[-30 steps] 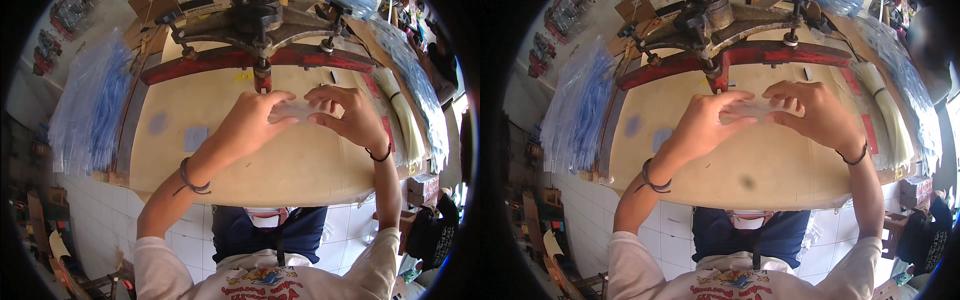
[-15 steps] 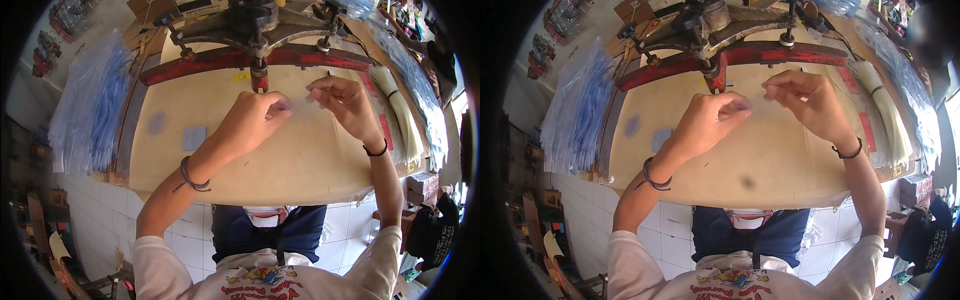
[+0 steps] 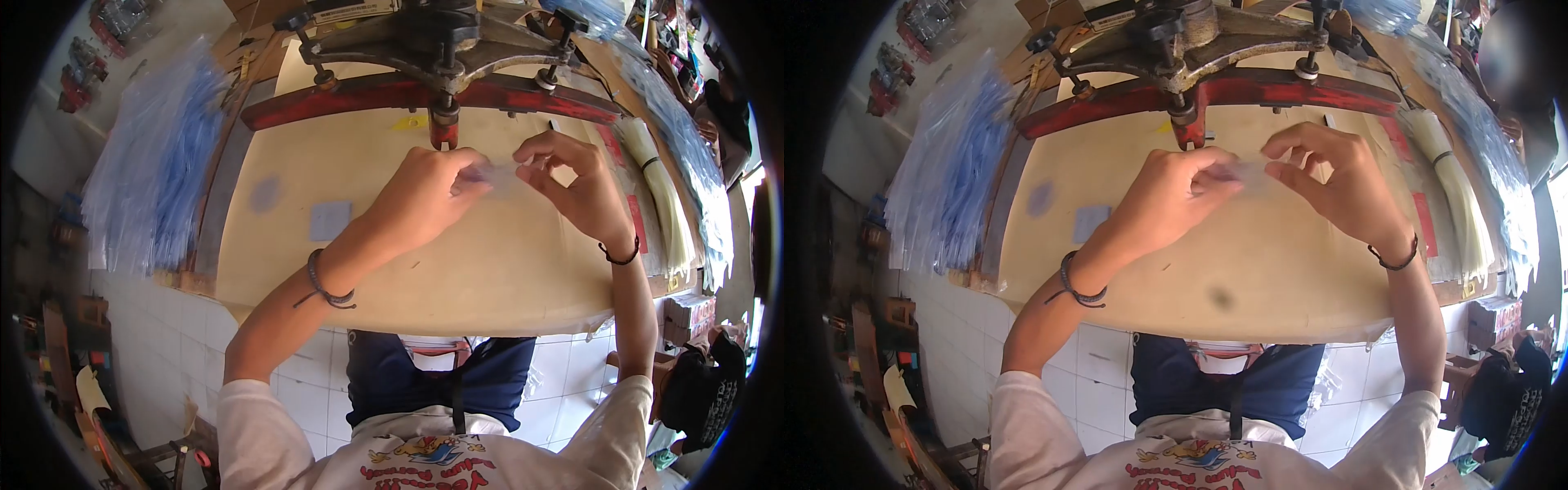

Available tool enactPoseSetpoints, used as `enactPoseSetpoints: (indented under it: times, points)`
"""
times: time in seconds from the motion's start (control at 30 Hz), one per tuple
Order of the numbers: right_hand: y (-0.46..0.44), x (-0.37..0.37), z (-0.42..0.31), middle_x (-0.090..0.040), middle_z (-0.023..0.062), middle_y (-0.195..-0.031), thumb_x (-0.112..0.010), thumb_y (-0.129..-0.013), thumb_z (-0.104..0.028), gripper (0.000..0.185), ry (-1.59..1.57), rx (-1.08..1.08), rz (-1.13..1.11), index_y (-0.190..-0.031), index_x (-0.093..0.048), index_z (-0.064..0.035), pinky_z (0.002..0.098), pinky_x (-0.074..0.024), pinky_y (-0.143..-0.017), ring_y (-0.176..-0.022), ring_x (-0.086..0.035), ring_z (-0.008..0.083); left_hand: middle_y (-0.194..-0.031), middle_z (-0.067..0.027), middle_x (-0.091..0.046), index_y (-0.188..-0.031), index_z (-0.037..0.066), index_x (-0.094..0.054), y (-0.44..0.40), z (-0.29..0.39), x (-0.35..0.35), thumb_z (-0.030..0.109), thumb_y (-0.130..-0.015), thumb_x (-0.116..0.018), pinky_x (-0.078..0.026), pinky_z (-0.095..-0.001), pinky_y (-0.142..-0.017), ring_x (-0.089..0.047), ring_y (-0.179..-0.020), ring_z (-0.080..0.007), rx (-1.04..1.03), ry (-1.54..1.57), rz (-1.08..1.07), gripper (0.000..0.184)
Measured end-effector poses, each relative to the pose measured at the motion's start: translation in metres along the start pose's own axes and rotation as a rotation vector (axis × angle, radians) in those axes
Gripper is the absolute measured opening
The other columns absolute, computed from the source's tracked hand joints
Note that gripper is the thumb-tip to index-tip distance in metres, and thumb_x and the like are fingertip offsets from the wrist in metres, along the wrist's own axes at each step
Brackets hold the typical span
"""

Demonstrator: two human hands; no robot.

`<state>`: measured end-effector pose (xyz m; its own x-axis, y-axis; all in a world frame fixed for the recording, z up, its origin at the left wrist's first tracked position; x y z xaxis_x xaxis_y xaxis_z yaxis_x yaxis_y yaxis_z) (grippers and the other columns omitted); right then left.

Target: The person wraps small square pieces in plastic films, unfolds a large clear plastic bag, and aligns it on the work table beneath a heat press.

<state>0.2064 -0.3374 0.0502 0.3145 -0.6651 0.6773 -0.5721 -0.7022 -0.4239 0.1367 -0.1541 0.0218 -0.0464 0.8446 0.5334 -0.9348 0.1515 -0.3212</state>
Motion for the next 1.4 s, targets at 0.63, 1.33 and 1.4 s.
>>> enactPoseSetpoints:
  times: [0.63,1.33,1.4]
  points:
    - [0.005,-0.011,0.004,-0.073,0.0084,-0.086,-0.076,-0.086,-0.008,0.014,0.11,-0.067,-0.147,-0.097,-0.073,-0.0002,0.0306,-0.0514,-0.061,-0.069,-0.065,0.0172,-0.083,-0.0218,-0.073,-0.106,-0.002,-0.074,0.012,0.013,0.009,0.02,-0.089,-0.075,-0.056,-0.036,-0.072,-0.071,-0.075,-0.0325,-0.125,-0.255,-0.016,0.028]
    - [0.006,-0.001,0.008,-0.072,0.009,-0.081,-0.075,-0.084,-0.009,0.012,0.046,-0.15,-0.354,-0.092,-0.073,0.0006,0.0334,-0.0519,-0.066,-0.066,-0.065,0.0178,-0.15,-0.0252,-0.049,-0.134,-0.004,-0.06,0.15,-0.088,0.178,0.04,-0.09,-0.074,-0.037,-0.041,-0.116,-0.041,-0.144,-0.0371,0.426,-0.698,0.32,0.064]
    - [0.004,0.004,0.014,-0.071,0.0087,-0.076,-0.076,-0.084,-0.012,0.013,0.021,0.034,-0.214,-0.091,-0.074,-0.0008,0.0324,-0.0515,-0.065,-0.067,-0.066,0.0174,-0.145,-0.0224,-0.054,-0.13,0.0,-0.063,0.145,-0.086,0.179,0.033,-0.088,-0.077,-0.041,-0.0408,-0.112,-0.048,-0.138,-0.0369,0.383,-0.623,0.317,0.055]
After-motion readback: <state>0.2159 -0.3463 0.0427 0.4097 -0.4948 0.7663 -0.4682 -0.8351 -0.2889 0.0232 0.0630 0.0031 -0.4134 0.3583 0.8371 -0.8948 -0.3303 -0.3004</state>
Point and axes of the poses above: each hand's wrist, its own y-axis away from the middle knuckle, its own x-axis out of the back of the hand, z = x × y, the point moved 5 cm from there along -y, towards the middle knuckle
